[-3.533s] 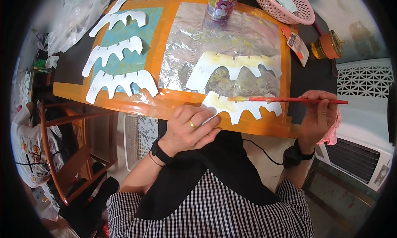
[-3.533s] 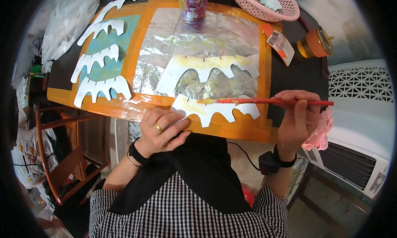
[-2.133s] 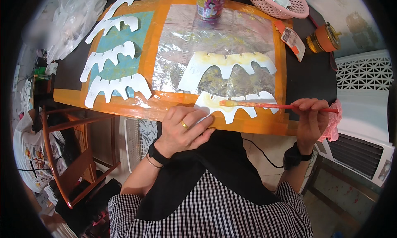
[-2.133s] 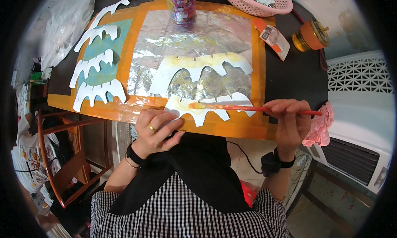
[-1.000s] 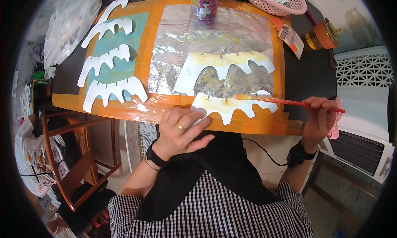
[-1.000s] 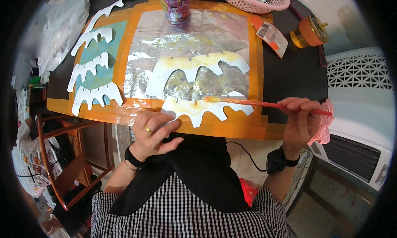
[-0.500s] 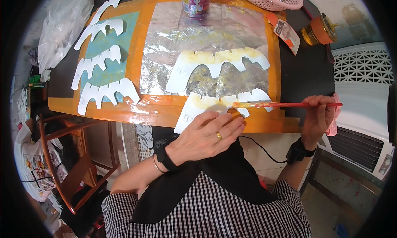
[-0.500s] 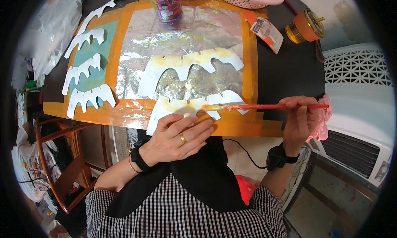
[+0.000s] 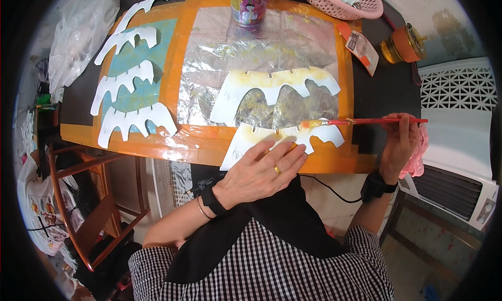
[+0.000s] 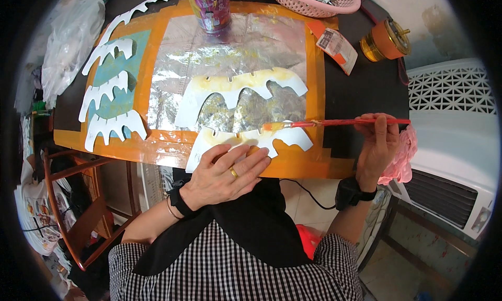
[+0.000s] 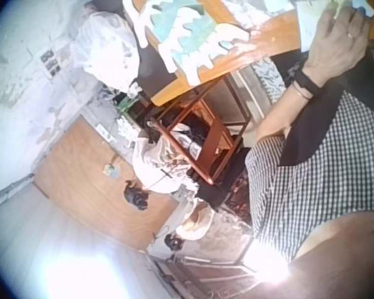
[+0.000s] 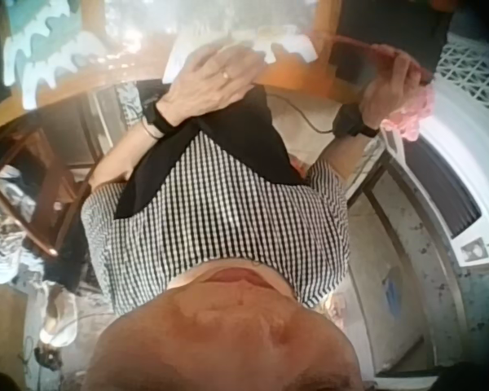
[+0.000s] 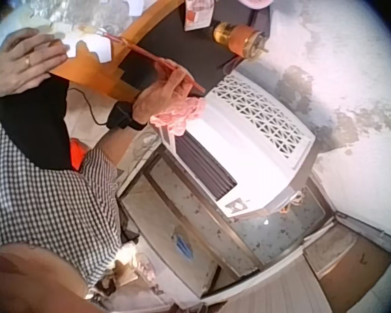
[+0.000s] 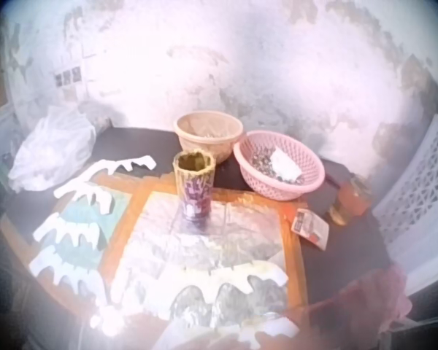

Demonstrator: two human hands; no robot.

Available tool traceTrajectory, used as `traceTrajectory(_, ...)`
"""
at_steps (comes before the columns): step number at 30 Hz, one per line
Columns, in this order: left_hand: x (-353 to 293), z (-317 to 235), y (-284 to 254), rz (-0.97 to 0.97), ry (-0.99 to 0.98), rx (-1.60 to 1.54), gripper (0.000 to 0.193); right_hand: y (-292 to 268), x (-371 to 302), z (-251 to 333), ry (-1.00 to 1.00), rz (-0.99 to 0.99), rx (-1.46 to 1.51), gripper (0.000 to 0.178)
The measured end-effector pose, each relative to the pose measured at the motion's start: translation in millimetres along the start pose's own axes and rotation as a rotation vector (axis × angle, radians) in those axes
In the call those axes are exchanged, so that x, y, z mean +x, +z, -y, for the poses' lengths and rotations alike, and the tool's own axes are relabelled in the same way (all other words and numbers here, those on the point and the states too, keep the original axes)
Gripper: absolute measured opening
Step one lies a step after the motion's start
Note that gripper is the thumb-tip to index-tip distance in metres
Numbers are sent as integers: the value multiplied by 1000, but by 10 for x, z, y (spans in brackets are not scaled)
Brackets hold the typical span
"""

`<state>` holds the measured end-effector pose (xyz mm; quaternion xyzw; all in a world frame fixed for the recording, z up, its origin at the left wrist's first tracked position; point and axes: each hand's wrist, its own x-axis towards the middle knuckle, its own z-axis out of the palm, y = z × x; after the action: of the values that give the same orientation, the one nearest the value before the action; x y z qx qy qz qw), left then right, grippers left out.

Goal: Applying glue to white shoe components using a small brush.

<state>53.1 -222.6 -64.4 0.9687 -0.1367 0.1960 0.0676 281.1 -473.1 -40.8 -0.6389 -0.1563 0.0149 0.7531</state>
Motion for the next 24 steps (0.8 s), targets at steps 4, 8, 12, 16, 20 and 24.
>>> traceTrajectory(4, -3, -2, 19, 0, -3, -13, 47, -23, -16, 26, -19, 4, -14, 14)
traceTrajectory(8, 0, -2, 17, -8, -10, -23, 48, -138, -62, 31, -57, 175, 70, 12)
traceTrajectory(12, 13, -11, 30, -11, -22, -38, 49, -238, -114, 37, -34, 234, 95, 13)
traceTrajectory(16, 5, -13, 27, -20, -31, -52, 48, -360, -121, 24, 10, 221, 90, 12)
traceTrajectory(20, -10, -18, 21, -10, -36, -69, 47, -479, -191, 34, 60, 186, 77, 11)
traceTrajectory(24, 6, -16, 31, -24, -36, -79, 47, -511, -165, 30, 31, 133, 61, 10)
